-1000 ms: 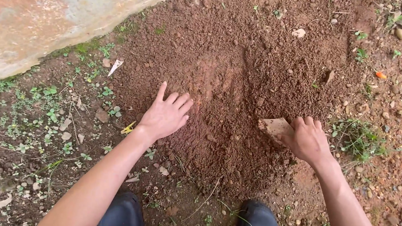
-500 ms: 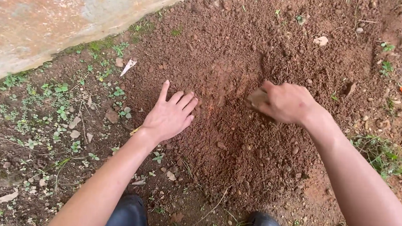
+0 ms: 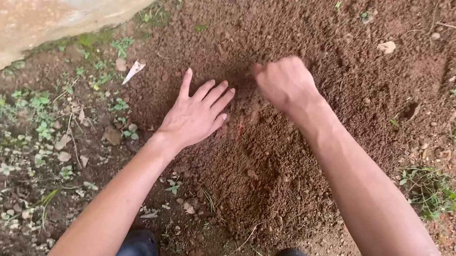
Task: Level soil manually using a small scraping tool and hands.
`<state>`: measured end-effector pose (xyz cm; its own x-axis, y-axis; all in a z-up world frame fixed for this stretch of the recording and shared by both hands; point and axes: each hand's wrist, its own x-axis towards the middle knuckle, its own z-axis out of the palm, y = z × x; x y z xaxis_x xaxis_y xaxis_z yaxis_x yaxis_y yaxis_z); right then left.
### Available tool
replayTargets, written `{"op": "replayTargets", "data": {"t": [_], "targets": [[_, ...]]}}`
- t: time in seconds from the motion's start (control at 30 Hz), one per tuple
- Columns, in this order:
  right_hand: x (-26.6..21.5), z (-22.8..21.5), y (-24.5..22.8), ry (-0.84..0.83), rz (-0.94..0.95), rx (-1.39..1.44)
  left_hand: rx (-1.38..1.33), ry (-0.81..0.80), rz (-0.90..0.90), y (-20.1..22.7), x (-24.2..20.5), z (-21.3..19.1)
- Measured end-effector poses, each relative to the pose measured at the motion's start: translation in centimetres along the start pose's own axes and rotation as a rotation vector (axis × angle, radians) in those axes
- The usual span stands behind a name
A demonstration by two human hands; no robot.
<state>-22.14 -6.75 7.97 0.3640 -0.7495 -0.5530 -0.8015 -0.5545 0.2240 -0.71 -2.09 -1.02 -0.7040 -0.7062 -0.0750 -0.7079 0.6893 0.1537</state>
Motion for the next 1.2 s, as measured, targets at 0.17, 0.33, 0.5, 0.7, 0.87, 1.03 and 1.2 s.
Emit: {"op": "replayTargets", "data": {"t": [0.17, 0.33, 0.5, 0.7, 0.87, 1.03, 1.2], "targets": [[-2.0, 1.2, -3.3, -0.143, -0.078, 0.195, -0.038, -0.046, 0.012, -0.4, 0.9, -1.0], [-4.1, 3.8, -5.1, -0.049, -0.055, 0.249, 0.021, 0.022, 0.040, 0.4, -0.6, -0.2], [-7.6, 3.8, -5.6, -0.031, -0.009, 0.381, 0.027, -0.042, 0.024, 1.1, -1.9, -0.6], [-5.7, 4.0, -1.5, -0.219, 0.144, 0.524, 0.027, -0.099, 0.007, 1.2, -2.4, -1.5], [-2.3, 3.2, 0.6, 0.057, 0.209, 0.366, 0.017, -0.096, -0.036, 1.2, -2.2, -2.0], [-4.8, 4.3, -5.6, 0.271, 0.114, 0.365, -0.004, -0.085, -0.051, 0.7, -1.9, -2.1], [-9.8, 2.4, -8.0, 0.223, -0.044, 0.471, 0.020, -0.066, -0.022, 0.8, -2.0, -2.6]]}}
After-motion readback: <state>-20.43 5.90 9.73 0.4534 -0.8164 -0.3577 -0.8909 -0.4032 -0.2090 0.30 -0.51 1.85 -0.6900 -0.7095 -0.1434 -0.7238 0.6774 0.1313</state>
